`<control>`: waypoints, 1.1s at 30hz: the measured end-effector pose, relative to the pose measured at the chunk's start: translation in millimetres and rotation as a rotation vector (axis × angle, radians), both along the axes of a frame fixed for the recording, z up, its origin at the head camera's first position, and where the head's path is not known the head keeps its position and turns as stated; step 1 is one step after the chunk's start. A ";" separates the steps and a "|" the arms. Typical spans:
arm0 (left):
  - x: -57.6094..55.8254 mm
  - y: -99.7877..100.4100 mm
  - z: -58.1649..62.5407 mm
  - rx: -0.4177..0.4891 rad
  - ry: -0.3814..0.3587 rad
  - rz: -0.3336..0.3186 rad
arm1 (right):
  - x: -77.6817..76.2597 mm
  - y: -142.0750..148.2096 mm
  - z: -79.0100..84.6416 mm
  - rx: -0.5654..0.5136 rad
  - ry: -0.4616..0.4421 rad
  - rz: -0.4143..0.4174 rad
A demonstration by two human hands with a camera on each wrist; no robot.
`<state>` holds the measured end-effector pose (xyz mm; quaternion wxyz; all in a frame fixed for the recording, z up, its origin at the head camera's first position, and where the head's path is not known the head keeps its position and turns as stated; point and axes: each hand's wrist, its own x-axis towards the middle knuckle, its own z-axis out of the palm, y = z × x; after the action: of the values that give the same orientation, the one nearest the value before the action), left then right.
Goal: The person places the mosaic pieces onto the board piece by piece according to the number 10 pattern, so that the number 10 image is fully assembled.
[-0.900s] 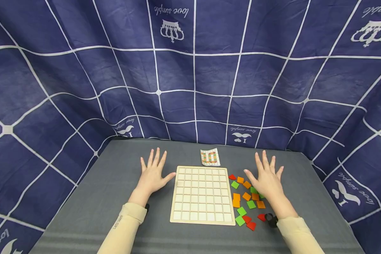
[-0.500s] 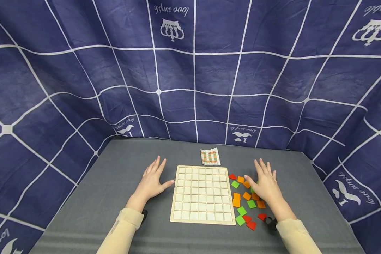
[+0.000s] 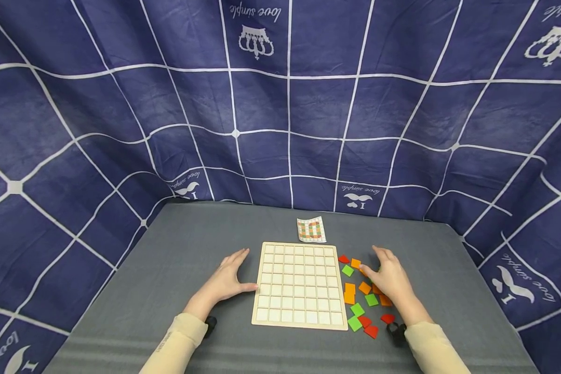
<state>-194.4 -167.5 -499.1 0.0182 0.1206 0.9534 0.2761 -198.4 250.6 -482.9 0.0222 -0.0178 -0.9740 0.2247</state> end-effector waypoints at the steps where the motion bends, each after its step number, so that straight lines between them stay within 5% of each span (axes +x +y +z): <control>1: 1.2 0.9 -0.3 0.010 -0.027 -0.006 | -1.0 0.0 -1.2 0.000 -0.001 -0.001; 7: 9.9 5.2 -0.9 0.067 -0.130 -0.043 | -4.2 0.9 -6.8 -0.010 -0.010 0.010; 21: 14.7 8.2 -0.9 -0.068 -0.177 -0.155 | -3.2 1.8 -15.4 -0.007 -0.061 0.003; 33: 19.5 7.5 -0.3 -0.064 -0.230 -0.170 | -3.1 0.5 -23.2 -0.044 -0.027 -0.031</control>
<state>-174.9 -160.0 -499.4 0.1544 0.1678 0.9397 0.2549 -201.5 251.1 -506.2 0.0119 -0.0365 -0.9687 0.2452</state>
